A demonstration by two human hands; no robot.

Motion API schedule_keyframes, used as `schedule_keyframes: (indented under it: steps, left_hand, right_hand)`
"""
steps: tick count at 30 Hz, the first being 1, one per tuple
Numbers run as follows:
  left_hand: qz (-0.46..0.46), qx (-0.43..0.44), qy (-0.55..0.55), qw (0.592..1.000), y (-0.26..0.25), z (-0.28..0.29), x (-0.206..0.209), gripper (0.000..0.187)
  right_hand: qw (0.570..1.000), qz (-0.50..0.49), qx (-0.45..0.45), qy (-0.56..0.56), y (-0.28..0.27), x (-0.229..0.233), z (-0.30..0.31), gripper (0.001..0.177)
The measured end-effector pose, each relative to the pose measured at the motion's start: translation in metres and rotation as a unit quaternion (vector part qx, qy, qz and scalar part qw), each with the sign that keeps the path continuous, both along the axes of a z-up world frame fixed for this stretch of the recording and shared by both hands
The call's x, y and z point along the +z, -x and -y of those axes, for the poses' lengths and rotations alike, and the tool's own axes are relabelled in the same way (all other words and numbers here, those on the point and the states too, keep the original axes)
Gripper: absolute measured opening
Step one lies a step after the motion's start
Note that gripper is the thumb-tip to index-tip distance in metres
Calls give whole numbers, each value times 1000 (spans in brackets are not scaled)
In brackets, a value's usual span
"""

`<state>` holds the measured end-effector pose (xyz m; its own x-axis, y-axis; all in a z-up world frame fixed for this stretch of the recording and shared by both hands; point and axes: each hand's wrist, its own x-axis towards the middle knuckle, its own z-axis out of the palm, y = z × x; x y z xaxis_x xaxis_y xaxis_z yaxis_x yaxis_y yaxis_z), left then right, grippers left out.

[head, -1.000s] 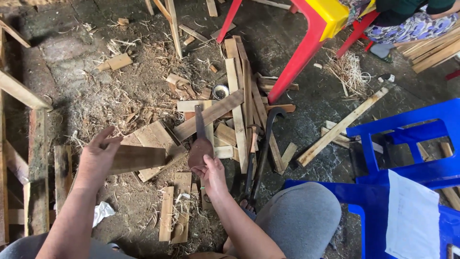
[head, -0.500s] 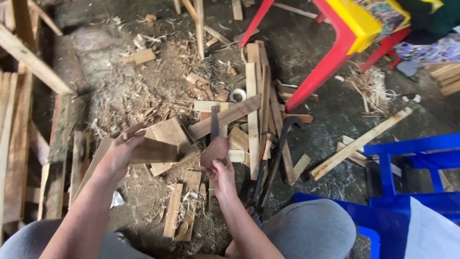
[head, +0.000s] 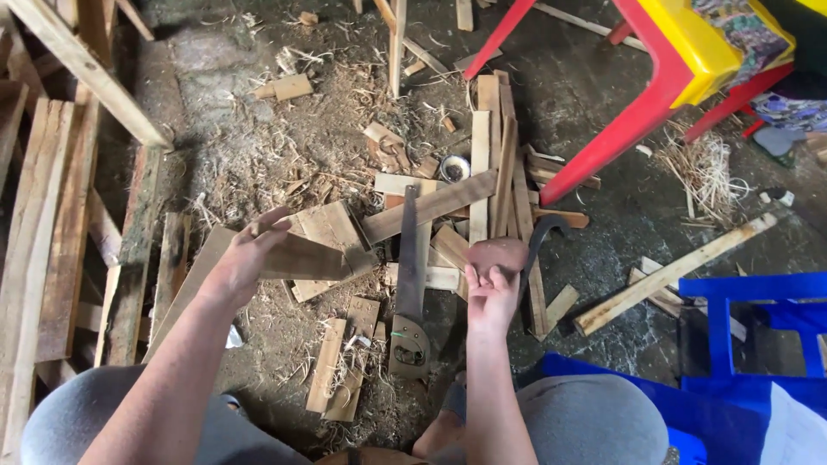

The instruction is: The person saws a wooden plank and then uses a sanding block to smooth the edges and surfaces of a wooden block.

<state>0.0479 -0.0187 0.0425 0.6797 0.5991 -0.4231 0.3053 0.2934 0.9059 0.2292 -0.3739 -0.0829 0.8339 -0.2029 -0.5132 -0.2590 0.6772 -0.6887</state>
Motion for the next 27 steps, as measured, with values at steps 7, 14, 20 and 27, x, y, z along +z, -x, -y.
schedule_keyframes:
  steps: [7, 14, 20, 27]
  left_hand:
    - [-8, 13, 3, 1000, 6, 9, 29, 46]
    - [-58, -6, -27, 998, 18, 16, 92, 46]
    - [-73, -2, -58, 996, 28, 2, 76, 49]
    - [-70, 25, -31, 997, 32, 9, 82, 52]
  right_hand:
    - [997, -9, 75, -27, 34, 26, -47, 40]
    - [988, 13, 149, 31, 28, -13, -64, 47]
    - [994, 48, 90, 35, 12, 3, -48, 54]
    - [993, 38, 102, 53, 16, 5, -53, 52]
